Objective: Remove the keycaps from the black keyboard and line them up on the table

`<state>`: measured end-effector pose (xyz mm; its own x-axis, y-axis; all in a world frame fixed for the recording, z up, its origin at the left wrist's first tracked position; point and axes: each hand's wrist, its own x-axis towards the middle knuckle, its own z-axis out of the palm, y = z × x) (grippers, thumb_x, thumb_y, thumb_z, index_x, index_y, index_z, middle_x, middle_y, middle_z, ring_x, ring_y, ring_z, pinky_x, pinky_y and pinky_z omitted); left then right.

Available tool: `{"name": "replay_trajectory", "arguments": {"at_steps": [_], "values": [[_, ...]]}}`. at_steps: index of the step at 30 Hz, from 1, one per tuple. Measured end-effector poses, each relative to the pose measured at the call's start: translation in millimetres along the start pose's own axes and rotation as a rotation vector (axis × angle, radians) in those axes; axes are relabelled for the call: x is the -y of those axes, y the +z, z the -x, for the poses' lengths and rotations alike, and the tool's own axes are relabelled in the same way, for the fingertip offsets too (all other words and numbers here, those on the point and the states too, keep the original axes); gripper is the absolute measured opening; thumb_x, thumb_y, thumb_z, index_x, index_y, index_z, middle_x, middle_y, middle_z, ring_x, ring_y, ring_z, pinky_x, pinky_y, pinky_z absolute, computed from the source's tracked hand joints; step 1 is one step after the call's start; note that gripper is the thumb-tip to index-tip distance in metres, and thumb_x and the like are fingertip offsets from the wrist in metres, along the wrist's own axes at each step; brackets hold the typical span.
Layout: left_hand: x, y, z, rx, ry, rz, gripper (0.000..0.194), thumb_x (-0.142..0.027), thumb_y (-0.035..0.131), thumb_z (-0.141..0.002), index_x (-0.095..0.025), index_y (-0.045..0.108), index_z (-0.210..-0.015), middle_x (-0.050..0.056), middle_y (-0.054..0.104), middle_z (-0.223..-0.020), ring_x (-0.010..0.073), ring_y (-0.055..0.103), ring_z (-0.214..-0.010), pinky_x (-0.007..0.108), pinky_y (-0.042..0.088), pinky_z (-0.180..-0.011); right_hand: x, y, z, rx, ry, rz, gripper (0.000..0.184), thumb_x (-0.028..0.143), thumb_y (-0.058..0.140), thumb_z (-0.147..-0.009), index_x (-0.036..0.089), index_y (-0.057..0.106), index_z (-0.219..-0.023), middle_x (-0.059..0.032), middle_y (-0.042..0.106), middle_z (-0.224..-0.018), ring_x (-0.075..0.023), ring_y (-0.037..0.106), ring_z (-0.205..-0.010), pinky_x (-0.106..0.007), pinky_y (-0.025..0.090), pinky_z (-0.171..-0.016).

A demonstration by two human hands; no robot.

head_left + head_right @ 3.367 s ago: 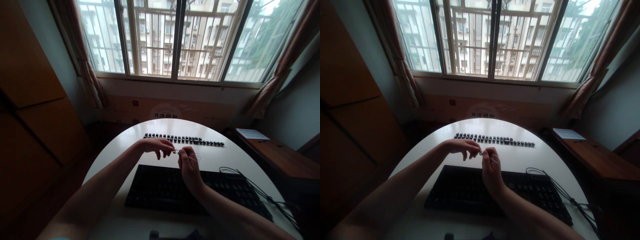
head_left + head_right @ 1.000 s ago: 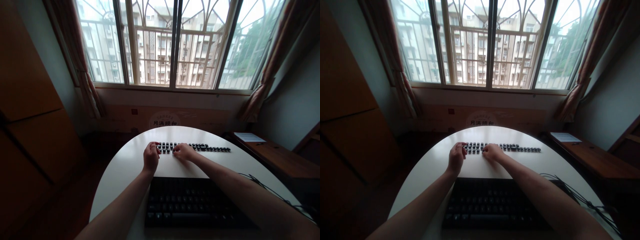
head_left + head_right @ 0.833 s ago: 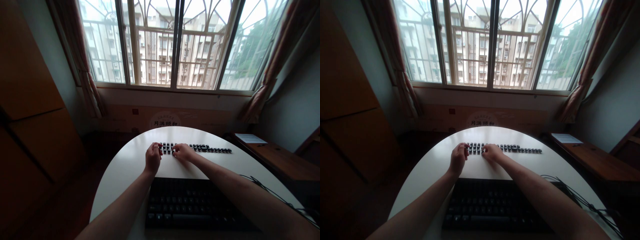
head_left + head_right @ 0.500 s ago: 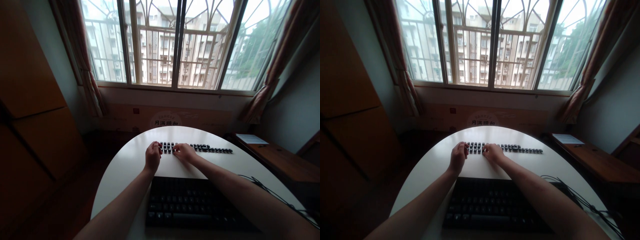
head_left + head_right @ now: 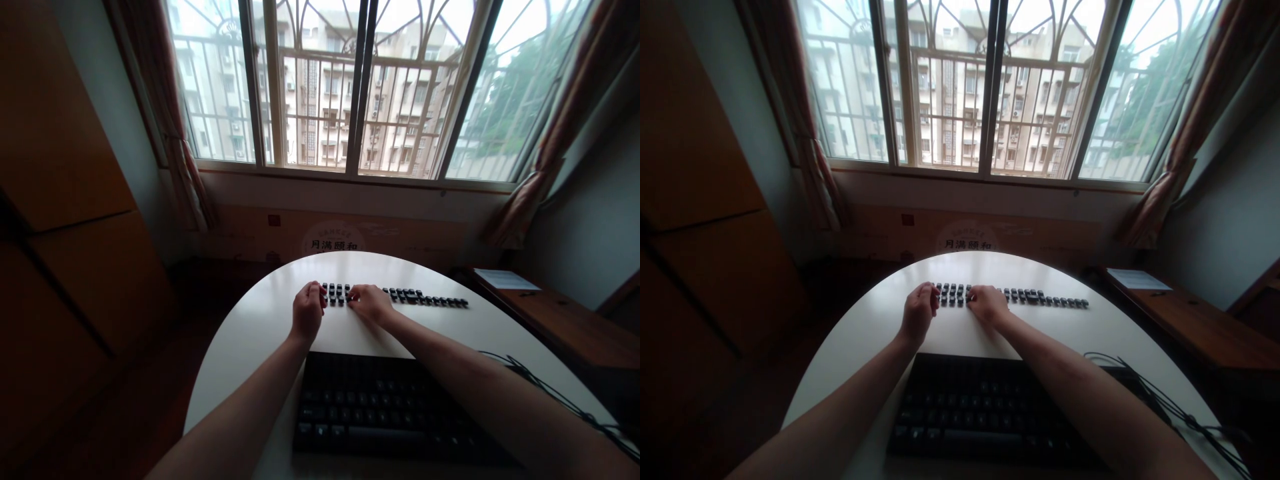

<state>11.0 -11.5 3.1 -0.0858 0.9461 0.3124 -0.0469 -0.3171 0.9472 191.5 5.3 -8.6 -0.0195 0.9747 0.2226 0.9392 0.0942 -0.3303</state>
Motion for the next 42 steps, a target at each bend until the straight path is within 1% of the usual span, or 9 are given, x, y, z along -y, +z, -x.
{"name": "replay_trajectory", "arguments": {"at_steps": [15, 22, 26, 30, 32, 34, 38, 40, 42], "values": [[5, -0.3, -3, 0.007, 0.014, -0.003, 0.029, -0.035, 0.041, -0.086, -0.018, 0.054, -0.067, -0.005, 0.047, -0.045, 0.0096, 0.040, -0.038, 0.020, 0.031, -0.039, 1, 0, 5, -0.026, 0.020, -0.026, 0.027, 0.028, 0.066, -0.078, 0.029, 0.071, -0.105, 0.0003, 0.075, -0.093, -0.0201, 0.067, -0.085, -0.026, 0.044, -0.070], [1, -0.6, -3, -0.001, 0.014, -0.006, 0.029, -0.035, 0.042, -0.086, -0.017, 0.055, -0.067, -0.004, 0.047, -0.046, 0.0097, 0.040, -0.038, 0.020, 0.032, -0.039, 1, -5, 6, -0.067, 0.015, -0.128, 0.028, 0.029, 0.071, -0.074, 0.027, 0.071, -0.102, -0.0004, 0.074, -0.084, -0.0205, 0.067, -0.079, -0.027, 0.044, -0.069], [-1, -0.6, -3, -0.013, 0.011, -0.010, 0.029, -0.035, 0.042, -0.086, -0.018, 0.055, -0.067, -0.004, 0.047, -0.046, 0.0098, 0.040, -0.038, 0.020, 0.031, -0.039, -2, -30, 8, -0.141, -0.026, -0.252, 0.024, 0.038, 0.058, -0.087, 0.022, 0.071, -0.098, -0.0041, 0.074, -0.085, -0.0198, 0.066, -0.078, -0.028, 0.046, -0.071], [-3, -0.6, -4, -0.018, 0.041, -0.009, 0.029, -0.035, 0.042, -0.087, -0.018, 0.054, -0.067, -0.004, 0.046, -0.046, 0.0100, 0.040, -0.039, 0.020, 0.030, -0.039, -11, -73, 31, -0.221, -0.069, -0.446, 0.051, 0.045, 0.026, -0.099, 0.015, 0.068, -0.105, -0.0086, 0.071, -0.090, -0.0172, 0.063, -0.072, -0.028, 0.049, -0.064], [-5, -0.4, -3, -0.017, 0.061, -0.013, 0.029, -0.034, 0.041, -0.088, -0.018, 0.054, -0.068, -0.004, 0.045, -0.046, 0.0101, 0.040, -0.039, 0.020, 0.030, -0.039, -18, -92, 55, -0.291, -0.044, -0.809, 0.059, 0.057, 0.029, -0.097, 0.014, 0.069, -0.096, -0.0100, 0.068, -0.086, -0.0186, 0.062, -0.071, -0.029, 0.050, -0.059], [-11, 0.2, 0, -0.016, 0.086, -0.023, 0.029, -0.034, 0.040, -0.089, -0.019, 0.053, -0.068, -0.005, 0.044, -0.046, 0.0102, 0.040, -0.040, 0.021, 0.029, -0.039, -25, -106, 83, -0.302, 0.010, -1.031, 0.059, 0.063, 0.034, -0.093, 0.017, 0.070, -0.088, -0.0085, 0.066, -0.083, -0.0184, 0.061, -0.070, -0.029, 0.052, -0.060], [-30, 3.7, 11, 0.037, 0.180, -0.074, 0.029, -0.033, 0.041, -0.089, -0.020, 0.052, -0.066, -0.005, 0.042, -0.048, 0.0101, 0.037, -0.041, 0.021, 0.029, -0.041, -31, -113, 130, -0.135, 0.147, -1.270, 0.056, 0.067, 0.039, -0.090, 0.019, 0.066, -0.083, 0.0007, 0.049, -0.053, -0.0124, 0.045, -0.043, -0.026, 0.044, -0.042], [-40, 6.9, 19, 0.092, 0.216, -0.108, 0.031, -0.035, 0.041, -0.090, -0.020, 0.052, -0.065, -0.005, 0.040, -0.047, 0.0105, 0.036, -0.042, 0.022, 0.028, -0.043, -29, -110, 144, -0.003, 0.162, -1.345, 0.048, 0.065, 0.048, -0.088, 0.020, 0.063, -0.086, 0.0034, 0.047, -0.051, -0.0115, 0.044, -0.041, -0.024, 0.041, -0.038], [-47, 10.9, 27, 0.160, 0.242, -0.188, 0.033, -0.038, 0.044, -0.089, -0.020, 0.053, -0.062, -0.004, 0.041, -0.047, 0.0117, 0.039, -0.045, 0.022, 0.029, -0.045, -25, -105, 152, 0.147, 0.114, -1.379, 0.037, 0.057, 0.062, -0.084, 0.021, 0.060, -0.095, 0.0028, 0.054, -0.059, -0.0122, 0.052, -0.047, -0.022, 0.044, -0.040]]}}
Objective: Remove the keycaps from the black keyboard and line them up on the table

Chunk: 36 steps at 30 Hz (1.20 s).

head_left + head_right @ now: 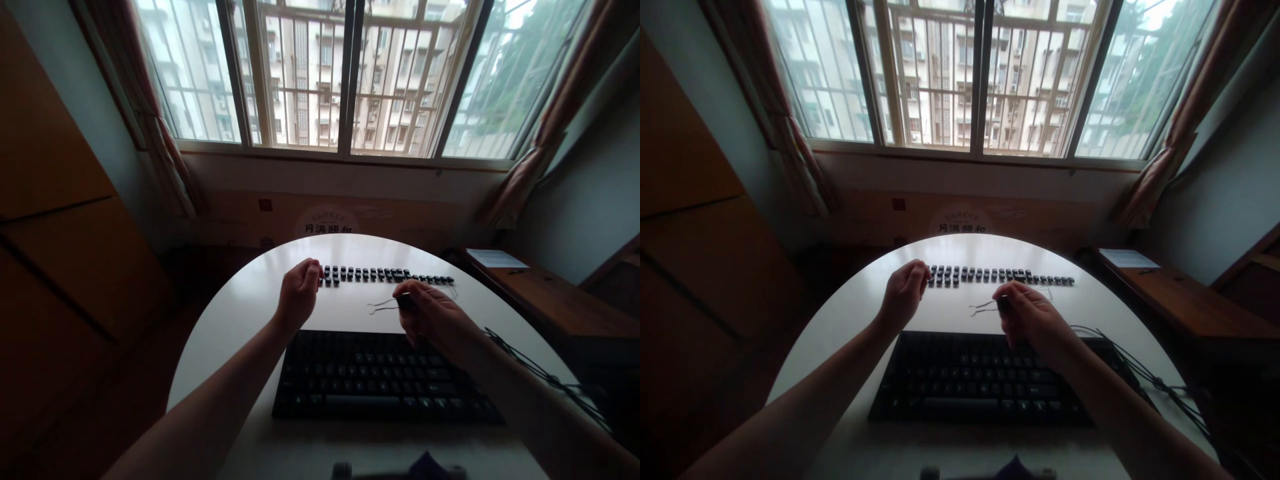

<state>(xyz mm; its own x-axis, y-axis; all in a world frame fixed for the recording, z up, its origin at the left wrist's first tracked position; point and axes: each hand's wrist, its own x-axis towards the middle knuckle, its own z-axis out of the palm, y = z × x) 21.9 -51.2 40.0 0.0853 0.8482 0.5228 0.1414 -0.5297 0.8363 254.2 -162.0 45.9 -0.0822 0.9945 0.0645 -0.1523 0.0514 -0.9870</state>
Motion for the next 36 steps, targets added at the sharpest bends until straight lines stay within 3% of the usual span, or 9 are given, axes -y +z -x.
{"name": "replay_trajectory", "arguments": {"at_steps": [3, 5, 9, 12, 15, 20, 26, 32, 36], "values": [[-8, 6.4, 8, 0.164, 0.032, -0.143, 0.033, -0.040, 0.054, -0.083, -0.020, 0.055, -0.057, -0.002, 0.048, -0.049, 0.0137, 0.043, -0.049, 0.024, 0.030, -0.050, -9, 7, 5, 0.199, 0.063, 0.024, 0.039, 0.047, 0.070, -0.082, 0.022, 0.056, -0.108, -0.0013, 0.064, -0.077, -0.0152, 0.063, -0.062, -0.022, 0.049, -0.046], [-10, 10.6, 13, 0.298, 0.055, -0.201, 0.033, -0.039, 0.060, -0.079, -0.021, 0.054, -0.051, -0.002, 0.048, -0.046, 0.0136, 0.041, -0.047, 0.024, 0.028, -0.050, -16, 9, 8, 0.273, 0.083, 0.053, 0.040, 0.050, 0.066, -0.084, 0.020, 0.054, -0.108, -0.0035, 0.065, -0.081, -0.0164, 0.065, -0.066, -0.022, 0.049, -0.046], [-4, 16.4, 20, 0.568, 0.172, -0.280, 0.032, -0.035, 0.065, -0.076, -0.023, 0.056, -0.049, -0.001, 0.052, -0.044, 0.0138, 0.043, -0.042, 0.025, 0.026, -0.049, -34, 10, 12, 0.243, -0.012, 0.201, 0.034, 0.053, 0.055, -0.091, 0.020, 0.054, -0.099, -0.0007, 0.060, -0.075, -0.0113, 0.057, -0.060, -0.020, 0.043, -0.049], [4, 17.4, 23, 0.571, 0.238, -0.281, 0.030, -0.039, 0.070, -0.073, -0.024, 0.059, -0.049, -0.001, 0.053, -0.043, 0.0149, 0.046, -0.040, 0.026, 0.028, -0.046, -47, 10, 12, 0.163, -0.080, 0.299, 0.031, 0.051, 0.049, -0.096, 0.020, 0.053, -0.098, 0.0016, 0.055, -0.070, -0.0100, 0.050, -0.057, -0.021, 0.041, -0.054], [9, 17.0, 23, 0.531, 0.187, -0.277, 0.032, -0.045, 0.075, -0.066, -0.025, 0.058, -0.046, -0.001, 0.051, -0.041, 0.0163, 0.047, -0.039, 0.026, 0.029, -0.045, -57, 11, 9, 0.150, -0.080, 0.356, 0.032, 0.052, 0.045, -0.097, 0.020, 0.052, -0.100, 0.0022, 0.053, -0.069, -0.0103, 0.047, -0.056, -0.022, 0.039, -0.053], [9, 17.0, 22, 0.765, 0.100, -0.392, 0.029, -0.038, 0.068, -0.075, -0.025, 0.062, -0.049, 0.001, 0.055, -0.045, 0.0162, 0.044, -0.042, 0.026, 0.027, -0.049, -61, 12, 8, 0.151, -0.084, 0.433, 0.033, 0.052, 0.042, -0.098, 0.020, 0.052, -0.099, 0.0014, 0.055, -0.071, -0.0112, 0.047, -0.058, -0.023, 0.039, -0.055], [5, 18.3, 22, 0.804, -0.003, -0.393, 0.025, -0.041, 0.069, -0.072, -0.024, 0.064, -0.054, 0.002, 0.055, -0.048, 0.0171, 0.043, -0.046, 0.027, 0.026, -0.050, -55, 14, 9, 0.200, -0.086, 0.519, 0.029, 0.048, 0.041, -0.099, 0.021, 0.051, -0.096, 0.0009, 0.056, -0.072, -0.0124, 0.050, -0.062, -0.023, 0.040, -0.058], [-3, 18.3, 20, 0.998, 0.140, -0.748, 0.029, -0.040, 0.051, -0.089, -0.021, 0.067, -0.074, 0.002, 0.063, -0.065, 0.0168, 0.053, -0.060, 0.026, 0.031, -0.056, -48, 15, 12, 0.254, -0.114, 0.639, 0.021, 0.040, 0.039, -0.100, 0.021, 0.048, -0.096, 0.0021, 0.055, -0.072, -0.0124, 0.049, -0.062, -0.024, 0.038, -0.061], [-4, 18.9, 20, 1.015, 0.154, -0.804, 0.030, -0.041, 0.049, -0.091, -0.021, 0.067, -0.078, 0.002, 0.064, -0.067, 0.0165, 0.055, -0.062, 0.026, 0.031, -0.054, -44, 17, 13, 0.268, -0.139, 0.784, 0.015, 0.034, 0.041, -0.099, 0.021, 0.049, -0.095, 0.0019, 0.055, -0.073, -0.0134, 0.051, -0.064, -0.025, 0.039, -0.064]]}}
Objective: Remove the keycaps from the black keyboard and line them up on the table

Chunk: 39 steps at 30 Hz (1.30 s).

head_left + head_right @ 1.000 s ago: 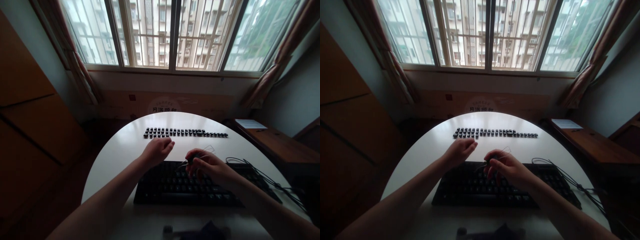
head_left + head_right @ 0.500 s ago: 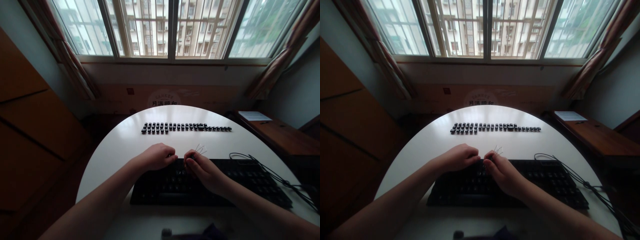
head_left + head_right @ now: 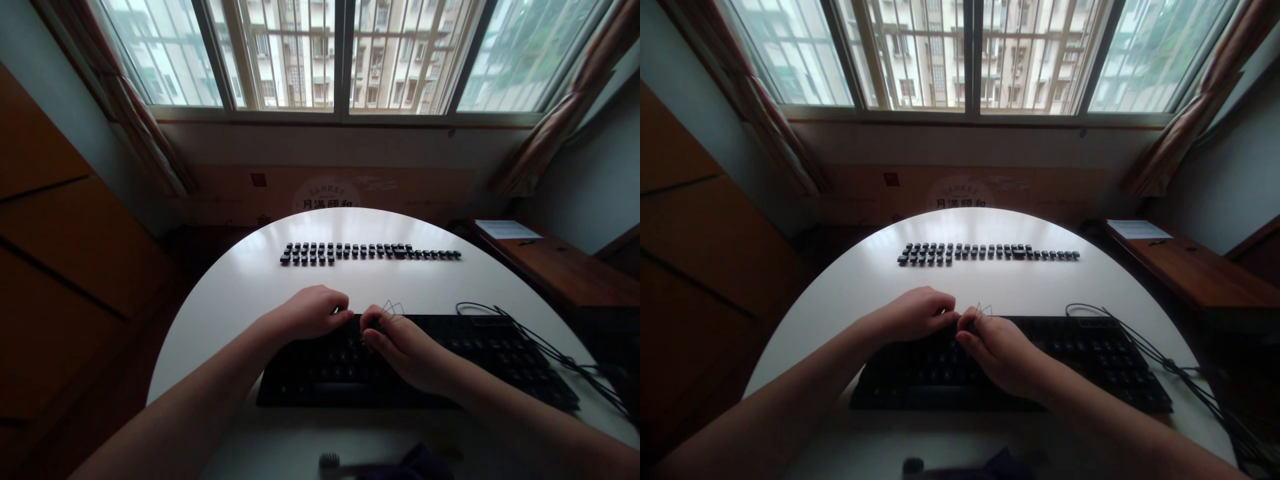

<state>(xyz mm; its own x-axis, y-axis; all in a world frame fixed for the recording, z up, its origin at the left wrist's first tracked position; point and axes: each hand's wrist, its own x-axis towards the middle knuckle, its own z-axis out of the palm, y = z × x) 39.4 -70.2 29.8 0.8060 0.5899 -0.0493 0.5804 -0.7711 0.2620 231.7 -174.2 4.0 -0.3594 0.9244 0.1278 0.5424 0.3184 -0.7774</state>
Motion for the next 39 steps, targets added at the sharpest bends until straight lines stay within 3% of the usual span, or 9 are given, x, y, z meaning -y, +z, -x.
{"name": "replay_trajectory", "arguments": {"at_steps": [15, 26, 30, 35, 39], "values": [[0, 2.3, 0, -0.022, -0.006, -0.002, 0.030, -0.040, 0.048, -0.090, -0.021, 0.066, -0.075, 0.002, 0.065, -0.069, 0.0168, 0.054, -0.063, 0.027, 0.030, -0.056, 3, 6, -1, -0.034, -0.134, 0.156, 0.010, 0.031, 0.047, -0.096, 0.022, 0.048, -0.092, 0.0046, 0.052, -0.066, -0.0117, 0.044, -0.055, -0.023, 0.033, -0.058], [0, -0.1, -1, -0.003, -0.046, -0.002, 0.029, -0.042, 0.047, -0.092, -0.021, 0.066, -0.082, 0.002, 0.066, -0.075, 0.0185, 0.059, -0.070, 0.027, 0.033, -0.057, -7, 11, 1, -0.166, -0.153, -0.005, 0.012, 0.032, 0.045, -0.097, 0.022, 0.048, -0.092, 0.0039, 0.051, -0.068, -0.0125, 0.048, -0.058, -0.025, 0.037, -0.060], [1, -0.8, 0, -0.009, -0.066, 0.020, 0.029, -0.044, 0.047, -0.092, -0.022, 0.065, -0.088, 0.003, 0.066, -0.079, 0.0197, 0.060, -0.073, 0.028, 0.035, -0.059, -10, 13, 1, -0.338, -0.097, -0.228, 0.020, 0.037, 0.034, -0.102, 0.022, 0.044, -0.093, 0.0052, 0.046, -0.063, -0.0112, 0.043, -0.050, -0.022, 0.036, -0.051], [5, -4.3, 1, -0.067, -0.013, 0.135, 0.033, -0.043, 0.042, -0.095, -0.020, 0.066, -0.090, 0.003, 0.066, -0.080, 0.0191, 0.059, -0.075, 0.026, 0.039, -0.065, -5, 13, 5, -0.395, -0.268, 0.025, 0.008, 0.029, 0.045, -0.098, 0.022, 0.048, -0.097, 0.0054, 0.047, -0.064, -0.0101, 0.042, -0.050, -0.023, 0.036, -0.053], [2, -8.3, 3, -0.073, 0.104, 0.313, 0.034, -0.042, 0.043, -0.096, -0.018, 0.066, -0.093, 0.001, 0.065, -0.079, 0.0157, 0.058, -0.074, 0.024, 0.040, -0.067, 0, 11, 6, -0.452, -0.296, 0.047, 0.005, 0.025, 0.046, -0.098, 0.022, 0.050, -0.099, 0.0030, 0.054, -0.071, -0.0098, 0.047, -0.052, -0.022, 0.039, -0.055]]}}
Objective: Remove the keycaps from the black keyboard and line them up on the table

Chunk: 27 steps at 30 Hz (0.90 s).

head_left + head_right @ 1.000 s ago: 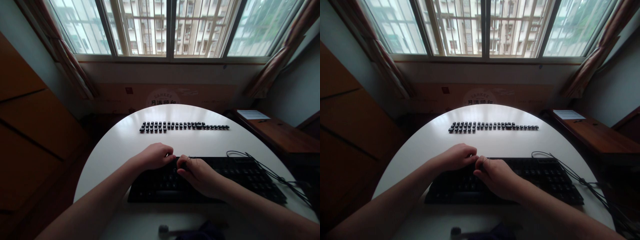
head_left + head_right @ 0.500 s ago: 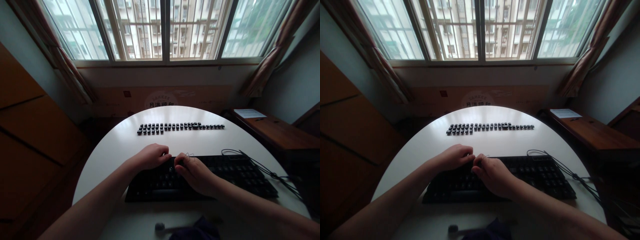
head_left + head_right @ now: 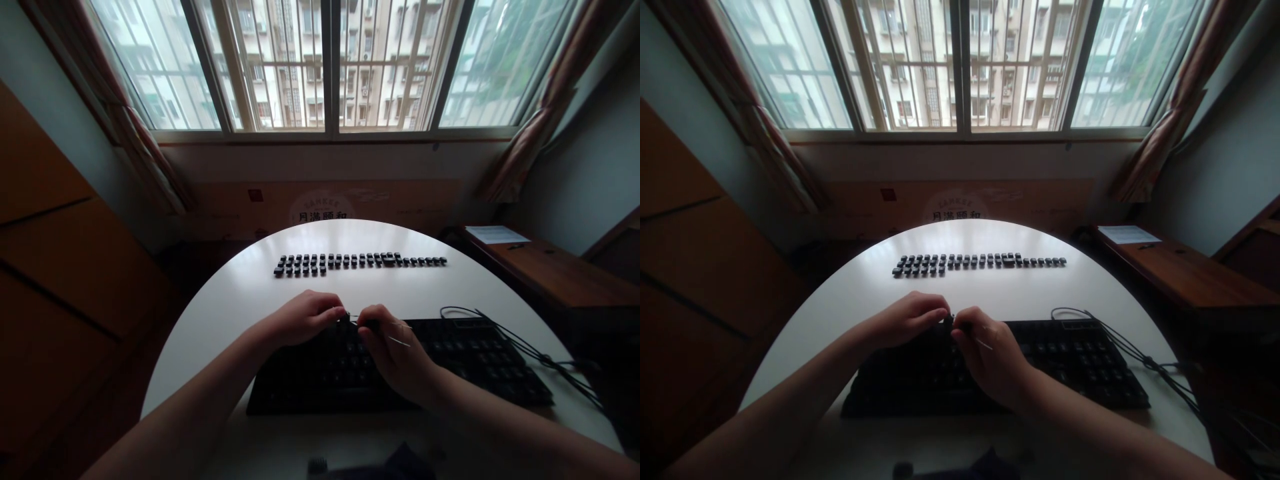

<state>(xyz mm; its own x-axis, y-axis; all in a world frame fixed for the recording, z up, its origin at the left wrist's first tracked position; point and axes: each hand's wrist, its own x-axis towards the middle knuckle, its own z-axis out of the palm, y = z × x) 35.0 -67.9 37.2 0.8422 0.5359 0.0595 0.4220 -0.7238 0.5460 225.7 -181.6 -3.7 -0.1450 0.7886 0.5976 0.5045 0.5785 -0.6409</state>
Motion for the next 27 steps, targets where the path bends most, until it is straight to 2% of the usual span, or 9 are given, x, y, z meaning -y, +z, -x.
{"name": "replay_trajectory", "arguments": {"at_steps": [4, 11, 14, 17, 21, 24, 27], "values": [[-3, 1.5, -1, -0.037, 0.019, 0.090, 0.028, -0.040, 0.050, -0.092, -0.017, 0.065, -0.095, 0.001, 0.064, -0.081, 0.0141, 0.056, -0.071, 0.024, 0.041, -0.064, 2, -1, -3, 0.027, -0.041, -0.008, 0.004, 0.025, 0.047, -0.097, 0.022, 0.050, -0.098, -0.0009, 0.059, -0.081, -0.0118, 0.053, -0.060, -0.024, 0.043, -0.060], [0, 5.8, -5, -0.052, -0.081, 0.122, 0.022, -0.034, 0.051, -0.087, -0.017, 0.064, -0.092, 0.002, 0.064, -0.083, 0.0158, 0.055, -0.073, 0.026, 0.043, -0.066, 7, 0, -6, 0.110, -0.061, 0.273, 0.004, 0.024, 0.048, -0.096, 0.023, 0.051, -0.099, -0.0018, 0.065, -0.087, -0.0130, 0.057, -0.062, -0.024, 0.040, -0.059], [1, 5.7, -5, -0.055, -0.084, 0.145, 0.020, -0.032, 0.051, -0.084, -0.017, 0.062, -0.089, 0.002, 0.063, -0.083, 0.0166, 0.055, -0.076, 0.026, 0.043, -0.066, 10, 1, -7, 0.121, -0.075, 0.335, 0.006, 0.024, 0.047, -0.096, 0.022, 0.052, -0.099, -0.0020, 0.065, -0.086, -0.0141, 0.060, -0.064, -0.024, 0.039, -0.059], [5, 4.7, -6, -0.087, -0.080, 0.218, 0.016, -0.032, 0.049, -0.081, -0.017, 0.056, -0.082, 0.000, 0.058, -0.075, 0.0155, 0.053, -0.069, 0.026, 0.042, -0.062, 10, 0, -9, 0.104, -0.080, 0.396, 0.007, 0.025, 0.047, -0.096, 0.021, 0.052, -0.096, -0.0024, 0.065, -0.083, -0.0147, 0.060, -0.063, -0.024, 0.037, -0.057], [22, 0.9, -6, -0.188, -0.124, 0.364, 0.014, -0.031, 0.039, -0.079, -0.019, 0.047, -0.078, -0.004, 0.046, -0.062, 0.0131, 0.048, -0.056, 0.025, 0.040, -0.055, 4, -8, -12, 0.058, -0.028, 0.436, 0.010, 0.027, 0.046, -0.097, 0.020, 0.053, -0.093, -0.0024, 0.065, -0.080, -0.0141, 0.058, -0.059, -0.024, 0.036, -0.055], [36, -3.6, -5, -0.292, -0.203, 0.239, 0.021, -0.033, 0.032, -0.084, -0.021, 0.042, -0.071, -0.004, 0.041, -0.058, 0.0131, 0.042, -0.053, 0.025, 0.035, -0.051, 1, -13, -14, 0.038, 0.001, 0.428, 0.014, 0.031, 0.047, -0.097, 0.019, 0.054, -0.092, -0.0021, 0.065, -0.076, -0.0131, 0.057, -0.055, -0.024, 0.036, -0.055], [46, -7.5, -5, -0.310, -0.258, 0.031, 0.034, -0.041, 0.030, -0.090, -0.021, 0.040, -0.065, -0.003, 0.043, -0.059, 0.0144, 0.043, -0.055, 0.027, 0.034, -0.051, 0, -14, -15, 0.057, 0.015, 0.409, 0.016, 0.033, 0.049, -0.096, 0.019, 0.056, -0.091, -0.0006, 0.063, -0.069, -0.0125, 0.054, -0.052, -0.023, 0.034, -0.054]]}}
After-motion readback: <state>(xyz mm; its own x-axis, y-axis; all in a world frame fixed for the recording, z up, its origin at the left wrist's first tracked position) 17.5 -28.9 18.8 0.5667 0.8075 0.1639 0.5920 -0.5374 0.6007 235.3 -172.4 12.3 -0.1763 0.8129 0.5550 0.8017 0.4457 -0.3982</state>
